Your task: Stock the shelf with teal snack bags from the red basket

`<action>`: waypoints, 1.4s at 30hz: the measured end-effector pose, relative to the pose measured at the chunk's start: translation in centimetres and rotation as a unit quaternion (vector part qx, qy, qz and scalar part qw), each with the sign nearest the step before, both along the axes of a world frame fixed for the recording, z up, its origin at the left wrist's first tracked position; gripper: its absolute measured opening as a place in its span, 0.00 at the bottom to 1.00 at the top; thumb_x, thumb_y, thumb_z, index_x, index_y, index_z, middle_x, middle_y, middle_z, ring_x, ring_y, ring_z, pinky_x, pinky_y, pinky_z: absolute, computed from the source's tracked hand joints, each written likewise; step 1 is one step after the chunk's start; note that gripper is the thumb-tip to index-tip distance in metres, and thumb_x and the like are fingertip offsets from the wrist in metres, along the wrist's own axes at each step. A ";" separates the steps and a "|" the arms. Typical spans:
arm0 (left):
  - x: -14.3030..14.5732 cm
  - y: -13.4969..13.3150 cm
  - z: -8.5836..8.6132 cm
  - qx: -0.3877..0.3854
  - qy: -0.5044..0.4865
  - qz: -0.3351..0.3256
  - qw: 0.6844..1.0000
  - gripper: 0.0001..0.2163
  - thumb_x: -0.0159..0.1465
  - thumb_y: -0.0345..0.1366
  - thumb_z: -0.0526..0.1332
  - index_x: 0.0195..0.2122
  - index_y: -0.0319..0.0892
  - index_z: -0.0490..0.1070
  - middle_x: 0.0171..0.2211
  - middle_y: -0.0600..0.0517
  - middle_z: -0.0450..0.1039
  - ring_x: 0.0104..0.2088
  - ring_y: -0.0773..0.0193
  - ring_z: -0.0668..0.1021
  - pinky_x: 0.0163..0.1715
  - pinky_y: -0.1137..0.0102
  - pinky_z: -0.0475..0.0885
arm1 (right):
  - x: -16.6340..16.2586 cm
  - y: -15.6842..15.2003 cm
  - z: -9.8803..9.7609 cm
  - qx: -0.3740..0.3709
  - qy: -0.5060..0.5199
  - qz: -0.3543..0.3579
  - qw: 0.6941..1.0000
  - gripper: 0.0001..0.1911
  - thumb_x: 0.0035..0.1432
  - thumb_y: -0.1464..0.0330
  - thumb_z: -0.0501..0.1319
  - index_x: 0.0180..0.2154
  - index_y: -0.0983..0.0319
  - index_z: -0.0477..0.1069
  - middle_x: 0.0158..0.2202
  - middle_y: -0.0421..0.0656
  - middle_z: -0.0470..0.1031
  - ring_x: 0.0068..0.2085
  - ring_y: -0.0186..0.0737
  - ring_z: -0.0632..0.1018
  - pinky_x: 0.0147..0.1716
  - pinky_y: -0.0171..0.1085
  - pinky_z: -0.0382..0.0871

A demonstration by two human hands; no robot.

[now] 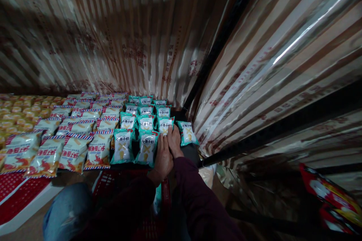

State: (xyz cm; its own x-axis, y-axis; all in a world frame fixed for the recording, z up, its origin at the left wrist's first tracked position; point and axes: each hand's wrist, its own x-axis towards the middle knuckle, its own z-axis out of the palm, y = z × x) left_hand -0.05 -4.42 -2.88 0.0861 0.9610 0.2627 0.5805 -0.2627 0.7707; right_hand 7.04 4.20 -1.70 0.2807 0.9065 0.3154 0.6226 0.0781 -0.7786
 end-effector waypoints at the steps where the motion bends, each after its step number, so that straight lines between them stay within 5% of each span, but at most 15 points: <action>1: 0.0 0.1 -0.1 0.000 0.001 0.001 1.000 0.33 0.57 0.22 0.48 0.65 0.24 0.46 0.69 0.34 0.38 0.68 0.52 0.34 0.67 0.50 0.46 | 0.0 0.2 -0.1 0.005 -0.004 -0.002 1.000 0.30 0.65 0.52 0.41 0.49 0.66 0.68 0.48 0.55 0.73 0.50 0.49 0.72 0.52 0.48 0.63; 24: 0.5 1.6 -1.2 0.002 0.004 0.009 1.000 0.33 0.57 0.22 0.48 0.66 0.24 0.44 0.69 0.33 0.38 0.69 0.51 0.39 0.67 0.51 0.46 | 0.3 2.3 -1.1 0.012 -0.046 -0.005 0.999 0.32 0.65 0.52 0.37 0.48 0.67 0.69 0.47 0.57 0.73 0.50 0.48 0.72 0.53 0.49 0.64; 33: 0.7 1.7 -1.3 0.007 0.012 0.020 1.000 0.31 0.61 0.24 0.47 0.67 0.30 0.43 0.68 0.34 0.42 0.68 0.51 0.41 0.66 0.47 0.50 | 0.3 0.3 -0.8 0.019 -0.018 -0.001 1.000 0.34 0.65 0.51 0.40 0.60 0.69 0.61 0.60 0.58 0.64 0.63 0.49 0.62 0.61 0.53 0.55; 42: 1.1 1.3 -0.8 0.040 0.052 0.020 0.998 0.30 0.63 0.29 0.51 0.66 0.31 0.47 0.68 0.34 0.44 0.68 0.49 0.42 0.65 0.47 0.50 | 0.6 -1.7 0.0 0.057 -0.009 0.009 0.998 0.30 0.67 0.55 0.40 0.58 0.66 0.63 0.60 0.55 0.64 0.64 0.47 0.60 0.62 0.54 0.54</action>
State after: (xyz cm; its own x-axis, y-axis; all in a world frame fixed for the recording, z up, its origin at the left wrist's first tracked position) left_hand 1.07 -3.12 -3.69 0.0783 0.9406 0.3303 0.6678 -0.2955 0.6831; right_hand 7.69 2.52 -1.66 0.2585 0.8693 0.4213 0.6348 0.1758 -0.7524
